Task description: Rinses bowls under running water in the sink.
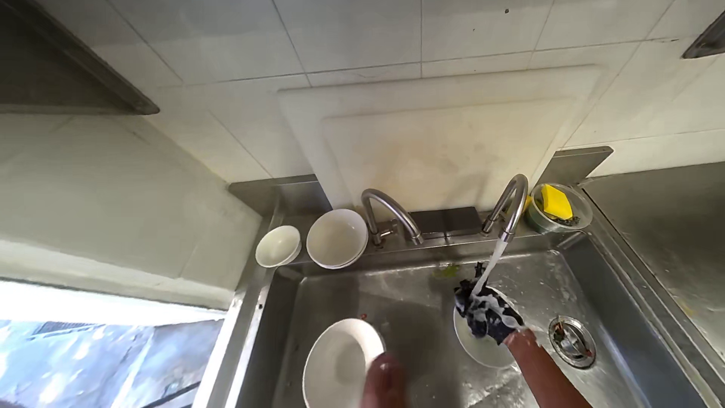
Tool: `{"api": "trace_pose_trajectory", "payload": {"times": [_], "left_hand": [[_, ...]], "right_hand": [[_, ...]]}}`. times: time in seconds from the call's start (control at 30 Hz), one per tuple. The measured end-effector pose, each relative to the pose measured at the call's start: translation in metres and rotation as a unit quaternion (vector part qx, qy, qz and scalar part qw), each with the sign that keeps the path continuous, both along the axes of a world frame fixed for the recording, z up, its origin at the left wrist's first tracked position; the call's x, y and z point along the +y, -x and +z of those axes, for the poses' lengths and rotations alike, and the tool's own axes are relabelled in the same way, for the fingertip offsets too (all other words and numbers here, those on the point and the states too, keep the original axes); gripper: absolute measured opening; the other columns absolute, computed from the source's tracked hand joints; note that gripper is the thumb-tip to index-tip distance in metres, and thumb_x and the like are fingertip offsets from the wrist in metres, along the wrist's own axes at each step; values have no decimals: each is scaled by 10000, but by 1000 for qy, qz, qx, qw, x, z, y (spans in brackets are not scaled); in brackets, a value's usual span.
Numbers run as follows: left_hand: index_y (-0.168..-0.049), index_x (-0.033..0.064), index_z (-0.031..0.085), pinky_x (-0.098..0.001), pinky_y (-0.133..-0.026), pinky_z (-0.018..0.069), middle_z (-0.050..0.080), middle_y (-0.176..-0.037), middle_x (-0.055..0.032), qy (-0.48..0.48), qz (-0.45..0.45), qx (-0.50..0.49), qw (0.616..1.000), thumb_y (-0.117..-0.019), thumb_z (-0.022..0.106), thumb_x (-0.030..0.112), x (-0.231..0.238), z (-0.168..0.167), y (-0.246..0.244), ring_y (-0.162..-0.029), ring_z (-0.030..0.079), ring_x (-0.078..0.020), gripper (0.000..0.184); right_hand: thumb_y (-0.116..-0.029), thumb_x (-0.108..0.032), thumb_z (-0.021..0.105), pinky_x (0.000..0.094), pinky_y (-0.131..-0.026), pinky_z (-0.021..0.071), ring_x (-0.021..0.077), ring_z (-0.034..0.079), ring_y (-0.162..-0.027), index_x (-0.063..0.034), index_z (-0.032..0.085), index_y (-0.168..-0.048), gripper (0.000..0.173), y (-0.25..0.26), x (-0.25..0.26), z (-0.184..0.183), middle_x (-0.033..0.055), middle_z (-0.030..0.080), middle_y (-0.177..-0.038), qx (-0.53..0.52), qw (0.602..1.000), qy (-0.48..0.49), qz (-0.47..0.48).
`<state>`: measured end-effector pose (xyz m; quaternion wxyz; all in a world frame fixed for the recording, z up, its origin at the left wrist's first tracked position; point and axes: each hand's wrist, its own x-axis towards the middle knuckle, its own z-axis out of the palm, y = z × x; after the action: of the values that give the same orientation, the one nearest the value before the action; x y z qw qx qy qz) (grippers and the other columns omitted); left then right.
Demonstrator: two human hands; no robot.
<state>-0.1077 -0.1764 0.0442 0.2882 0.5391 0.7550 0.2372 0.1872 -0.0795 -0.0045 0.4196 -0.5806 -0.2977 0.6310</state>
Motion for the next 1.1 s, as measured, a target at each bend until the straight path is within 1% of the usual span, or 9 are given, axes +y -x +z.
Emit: {"api": "trace_pose_trajectory", "payload": {"times": [0.1,0.2,0.27,0.37,0.5,0.6,0.8,0.97,1.1], "left_hand": [[-1388,54,632,-511,-1196,363,604,-1419,-176,-9,-322,-13,947,-961,642,190,36,-41,-87,-1386,514,-321,448],[-1423,37,583,-571,-1270,152,559,-1478,-179,-18,-516,79,853,-916,709,172,62,-90,-140,-1469,417,-336,539],[-1385,83,620,-557,-1251,215,630,-1385,-143,30,-573,105,813,-929,709,174,76,-110,-153,-1373,513,-332,474],[-1296,102,668,-528,-1129,408,683,-1287,-127,49,-585,94,804,-968,596,77,85,-109,-155,-1232,612,-334,337],[-1370,110,640,-604,-1058,468,671,-1321,-163,145,-434,-68,887,-1073,484,355,94,-70,-152,-1232,631,-363,416],[-1235,5,692,-519,-1015,522,723,-1148,-190,121,-275,-281,911,-1016,612,338,107,-65,-143,-1100,689,-292,406],[-1440,-5,453,-474,-991,562,674,-1243,-188,140,25,-665,733,-1117,400,304,129,-37,-125,-1129,679,-267,450],[-1354,50,543,-544,-928,571,691,-1196,-197,110,189,-800,559,-1111,340,379,124,-42,-116,-1101,688,-327,456],[-1285,92,595,-556,-916,577,711,-1170,-163,55,177,-851,492,-1089,319,435,121,-60,-107,-1096,694,-313,482]], "right_hand": [[-1098,-39,299,192,-765,517,90,610,-820,47,579,-1215,316,20,15,85,116,661,-985,-27,992,101,-66],[-1101,-316,269,264,-512,535,119,623,-584,-123,614,-954,422,-27,34,19,24,646,-722,233,968,48,-74],[-1107,-310,275,266,-495,521,113,598,-546,-113,600,-906,429,-61,25,2,9,626,-672,156,984,9,-90],[-1072,-157,440,364,-701,567,178,658,-740,3,684,-986,304,-97,-5,-3,95,688,-832,-259,964,14,-67],[-1049,-255,553,528,-1084,462,343,612,-1236,26,643,-1279,375,-121,-34,-61,230,657,-1286,-431,886,166,-41],[-1032,-302,519,580,-1122,416,417,563,-1299,56,593,-1354,488,-100,-44,-80,284,615,-1347,-451,880,149,6],[-1003,-379,546,621,-1019,486,416,639,-1196,14,656,-1269,488,-30,-46,-62,244,685,-1237,-474,863,163,68],[-956,-617,530,543,-1153,404,350,546,-1343,-62,615,-1391,710,-21,-43,-54,184,617,-1398,-522,847,75,-70],[-1088,-286,466,285,-874,547,91,642,-969,-43,629,-1285,353,5,-20,29,66,688,-1074,-224,964,-6,-140]]}}
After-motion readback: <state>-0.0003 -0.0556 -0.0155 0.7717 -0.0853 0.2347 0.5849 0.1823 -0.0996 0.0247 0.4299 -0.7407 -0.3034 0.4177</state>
